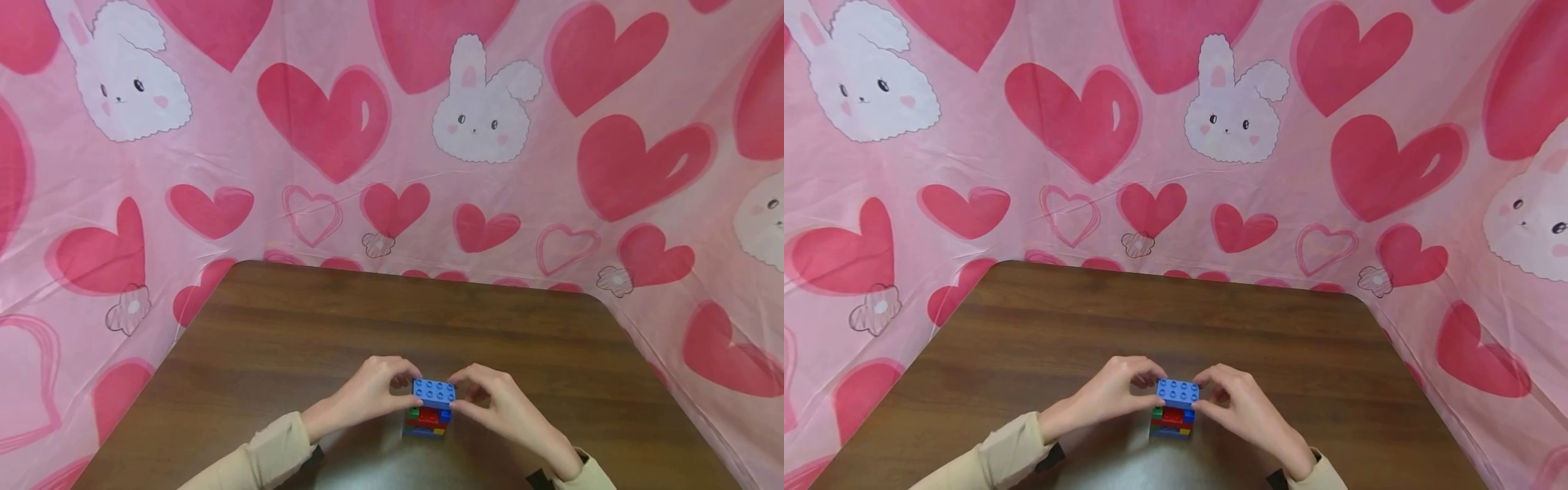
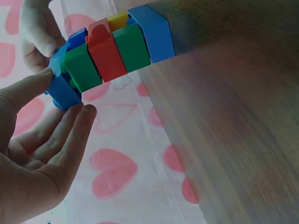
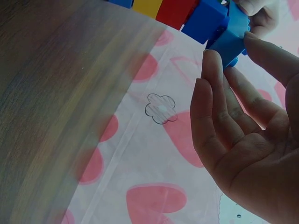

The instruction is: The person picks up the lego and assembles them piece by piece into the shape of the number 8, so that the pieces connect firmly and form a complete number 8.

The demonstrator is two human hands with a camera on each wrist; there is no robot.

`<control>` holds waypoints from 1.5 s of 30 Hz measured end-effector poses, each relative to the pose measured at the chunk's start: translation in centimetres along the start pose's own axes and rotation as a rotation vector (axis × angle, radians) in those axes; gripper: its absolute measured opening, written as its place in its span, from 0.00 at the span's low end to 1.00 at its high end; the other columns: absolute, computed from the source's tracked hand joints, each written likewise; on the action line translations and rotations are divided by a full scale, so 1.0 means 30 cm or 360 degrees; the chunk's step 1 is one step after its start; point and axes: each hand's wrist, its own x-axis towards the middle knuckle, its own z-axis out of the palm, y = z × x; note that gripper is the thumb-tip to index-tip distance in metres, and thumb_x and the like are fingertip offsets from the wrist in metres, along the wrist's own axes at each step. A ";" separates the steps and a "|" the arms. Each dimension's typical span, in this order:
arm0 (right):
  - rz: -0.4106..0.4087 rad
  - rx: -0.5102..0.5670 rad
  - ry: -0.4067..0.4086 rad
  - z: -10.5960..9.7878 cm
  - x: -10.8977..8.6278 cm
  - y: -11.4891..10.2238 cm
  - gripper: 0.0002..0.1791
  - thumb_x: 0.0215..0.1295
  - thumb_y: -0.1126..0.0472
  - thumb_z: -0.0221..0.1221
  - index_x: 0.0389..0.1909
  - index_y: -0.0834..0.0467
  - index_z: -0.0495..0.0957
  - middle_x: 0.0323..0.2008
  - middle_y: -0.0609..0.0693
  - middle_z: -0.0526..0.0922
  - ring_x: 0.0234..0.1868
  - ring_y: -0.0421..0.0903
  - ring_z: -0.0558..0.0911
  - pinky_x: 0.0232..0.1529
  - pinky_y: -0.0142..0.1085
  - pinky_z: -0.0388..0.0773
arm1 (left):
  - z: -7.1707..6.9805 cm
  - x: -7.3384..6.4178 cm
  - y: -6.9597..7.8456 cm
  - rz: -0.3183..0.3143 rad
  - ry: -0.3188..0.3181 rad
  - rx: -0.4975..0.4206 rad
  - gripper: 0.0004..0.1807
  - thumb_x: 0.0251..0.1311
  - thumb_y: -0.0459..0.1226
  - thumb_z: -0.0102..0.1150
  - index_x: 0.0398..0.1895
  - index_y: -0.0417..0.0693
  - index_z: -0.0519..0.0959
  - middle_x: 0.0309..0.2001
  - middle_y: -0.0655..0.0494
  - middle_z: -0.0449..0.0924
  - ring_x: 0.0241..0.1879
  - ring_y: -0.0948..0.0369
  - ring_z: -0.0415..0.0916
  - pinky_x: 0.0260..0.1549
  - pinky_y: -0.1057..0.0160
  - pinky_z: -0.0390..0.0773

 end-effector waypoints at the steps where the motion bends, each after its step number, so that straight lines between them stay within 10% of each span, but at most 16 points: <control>1: 0.0000 0.0000 -0.0001 0.000 -0.001 -0.001 0.12 0.61 0.58 0.68 0.44 0.54 0.80 0.38 0.46 0.85 0.27 0.27 0.76 0.30 0.29 0.81 | 0.001 -0.001 0.000 0.0000 0.0001 0.0004 0.16 0.56 0.42 0.72 0.45 0.47 0.83 0.41 0.55 0.86 0.38 0.58 0.84 0.39 0.72 0.82; 45: -0.0077 0.0057 0.0021 0.033 -0.005 -0.013 0.12 0.58 0.63 0.69 0.41 0.55 0.79 0.36 0.47 0.84 0.28 0.27 0.77 0.30 0.28 0.81 | 0.034 -0.041 -0.004 0.0009 0.0103 -0.0091 0.15 0.52 0.37 0.74 0.40 0.44 0.81 0.38 0.51 0.89 0.33 0.68 0.84 0.34 0.74 0.82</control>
